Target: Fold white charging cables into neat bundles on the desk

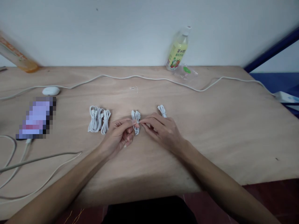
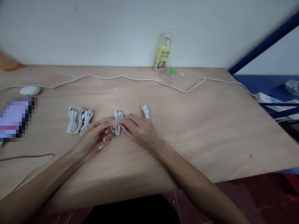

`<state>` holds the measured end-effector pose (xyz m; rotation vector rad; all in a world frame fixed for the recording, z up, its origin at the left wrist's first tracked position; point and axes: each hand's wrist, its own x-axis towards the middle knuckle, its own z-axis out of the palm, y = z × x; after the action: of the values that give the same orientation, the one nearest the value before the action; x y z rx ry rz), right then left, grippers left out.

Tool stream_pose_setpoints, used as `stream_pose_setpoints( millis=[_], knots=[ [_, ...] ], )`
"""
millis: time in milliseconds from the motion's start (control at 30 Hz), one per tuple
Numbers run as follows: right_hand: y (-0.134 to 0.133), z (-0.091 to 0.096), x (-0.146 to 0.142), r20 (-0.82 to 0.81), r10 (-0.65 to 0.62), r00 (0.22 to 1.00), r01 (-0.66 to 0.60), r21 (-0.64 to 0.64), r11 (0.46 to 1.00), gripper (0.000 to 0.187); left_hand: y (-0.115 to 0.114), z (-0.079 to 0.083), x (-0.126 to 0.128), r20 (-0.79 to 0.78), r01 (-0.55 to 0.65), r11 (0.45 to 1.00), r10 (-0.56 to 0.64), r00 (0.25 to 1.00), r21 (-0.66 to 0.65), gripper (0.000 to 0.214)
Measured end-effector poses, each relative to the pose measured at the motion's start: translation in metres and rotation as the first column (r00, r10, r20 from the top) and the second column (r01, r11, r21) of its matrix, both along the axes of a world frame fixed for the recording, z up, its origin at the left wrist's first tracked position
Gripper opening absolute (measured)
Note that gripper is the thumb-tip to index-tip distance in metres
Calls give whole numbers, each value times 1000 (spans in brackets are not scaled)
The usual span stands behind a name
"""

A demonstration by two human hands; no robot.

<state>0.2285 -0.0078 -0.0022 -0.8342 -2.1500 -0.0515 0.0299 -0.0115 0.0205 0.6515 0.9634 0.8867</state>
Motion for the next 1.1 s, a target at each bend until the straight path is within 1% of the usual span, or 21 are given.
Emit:
stream_pose_setpoints(
  millis=[133,300,367,400,433,467,500,533,567,633,667,700,733,767,800,833,867,900,967,1033,1100],
  knots=[
    [-1,-1,-1,-3,-13,1000,13,7,1000,18,0,-1,0,-8,14,1000,-14,1000,5,30],
    [-1,-3,-5,-88,-30,996,31,10,999,19,0,-3,-1,-54,57,997,-54,997,58,30],
    [-1,-4,-5,-97,-25,995,24,-10,1000,17,-2,-4,-2,-149,81,987,-59,987,142,31],
    [-1,-4,-5,-97,-21,995,20,-18,1000,17,-3,-4,-2,-231,86,974,-36,972,211,31],
    [-1,-4,-5,-99,-19,995,16,-24,1000,16,-4,-3,-3,-328,85,951,18,945,297,30],
    [-1,-4,-5,-102,-17,995,14,-29,999,16,-5,-1,-5,-425,80,917,103,899,390,28],
    [-1,-3,-5,-109,-14,994,11,-34,999,16,-6,1,-7,-513,78,874,208,833,480,25],
    [-1,-3,-5,-120,-14,993,9,-41,999,16,-5,4,-11,-576,74,821,330,748,566,21],
    [-1,-3,-5,-134,-15,991,9,-47,999,16,-4,8,-16,-620,80,777,431,655,625,17],
    [-1,-3,-6,-159,-12,987,5,-46,999,16,3,16,-30,-677,127,695,615,405,708,16],
    [-1,-3,-6,-169,-11,986,4,-44,999,16,8,20,-39,-695,175,676,666,273,716,24],
    [-1,-3,-7,-174,-13,985,5,-43,999,15,13,22,-49,-705,218,673,696,139,707,38],
    [-1,-3,-7,-176,-13,984,6,-44,999,16,20,24,-60,-719,226,698,694,21,680,51],
    [-1,-4,-7,-174,-12,985,3,-50,999,16,26,25,-72,-730,204,725,680,-65,657,62],
    [-1,-4,-7,-174,-10,985,0,-61,998,16,32,24,-83,-750,169,756,653,-110,633,69],
    [-1,-5,-7,-176,-8,984,-5,-73,997,16,38,22,-94,-781,128,789,614,-113,601,71],
    [-1,-5,-8,-179,-7,984,-8,-83,997,17,43,20,-104,-814,84,817,576,-71,570,67],
    [-1,-6,-8,-184,-8,983,-9,-92,996,17,47,17,-112,-823,14,824,566,-47,566,62],
    [-1,-7,-8,-195,-14,981,-5,-96,995,17,51,12,-123,-831,-68,829,556,-18,556,55],
    [0,-7,-8,-204,-22,979,6,-78,997,17,51,9,-125,-834,-80,830,551,-29,552,50],
    [0,-7,-8,-210,-26,977,14,-58,998,17,49,11,-119,-809,-29,810,584,-58,586,48]
  ],
)
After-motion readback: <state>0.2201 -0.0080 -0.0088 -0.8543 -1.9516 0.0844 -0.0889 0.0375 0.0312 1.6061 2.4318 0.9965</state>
